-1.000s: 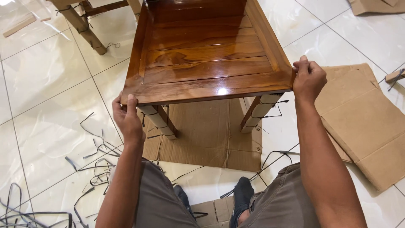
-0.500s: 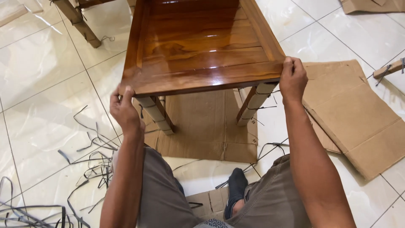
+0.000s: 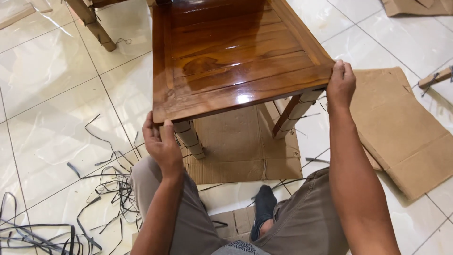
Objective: Wrapping a wooden chair with cardboard and securing it with plastic ties for shipping.
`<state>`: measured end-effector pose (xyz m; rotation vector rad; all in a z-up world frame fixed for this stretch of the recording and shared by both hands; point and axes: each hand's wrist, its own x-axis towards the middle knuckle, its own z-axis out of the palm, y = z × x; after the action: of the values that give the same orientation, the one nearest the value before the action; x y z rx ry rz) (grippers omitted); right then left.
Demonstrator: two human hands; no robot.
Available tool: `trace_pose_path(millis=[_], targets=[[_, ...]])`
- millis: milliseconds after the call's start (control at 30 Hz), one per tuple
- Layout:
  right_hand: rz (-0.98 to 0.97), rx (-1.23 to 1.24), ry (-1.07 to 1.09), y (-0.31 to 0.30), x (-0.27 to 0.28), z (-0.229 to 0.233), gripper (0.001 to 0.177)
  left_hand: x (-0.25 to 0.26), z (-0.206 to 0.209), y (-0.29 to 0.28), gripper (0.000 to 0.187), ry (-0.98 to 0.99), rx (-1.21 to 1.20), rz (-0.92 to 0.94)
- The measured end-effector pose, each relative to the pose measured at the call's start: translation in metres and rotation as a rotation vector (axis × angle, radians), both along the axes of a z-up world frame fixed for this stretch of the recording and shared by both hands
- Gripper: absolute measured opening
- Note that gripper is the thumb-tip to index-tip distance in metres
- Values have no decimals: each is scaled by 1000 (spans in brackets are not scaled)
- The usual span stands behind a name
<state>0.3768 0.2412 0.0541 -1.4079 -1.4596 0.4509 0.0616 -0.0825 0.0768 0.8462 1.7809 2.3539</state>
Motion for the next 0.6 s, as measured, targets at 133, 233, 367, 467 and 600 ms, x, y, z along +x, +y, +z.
trace_pose_path(millis=[133, 233, 367, 467, 600], targets=[[-4, -34, -50, -22, -8, 19, 40, 26, -4, -2, 79, 277, -110, 154], [77, -50, -109, -26, -4, 22, 48, 53, 23, 10, 50, 600, -1, 2], [164, -67, -360, -32, 8, 15, 68, 85, 62, 28, 25, 719, -98, -494], [207, -118, -445, -52, 13, 31, 67, 104, 72, 54, 17, 810, -102, -675], [323, -46, -492, -77, 31, 36, 59, 134, 74, 89, 11, 852, -75, -895]])
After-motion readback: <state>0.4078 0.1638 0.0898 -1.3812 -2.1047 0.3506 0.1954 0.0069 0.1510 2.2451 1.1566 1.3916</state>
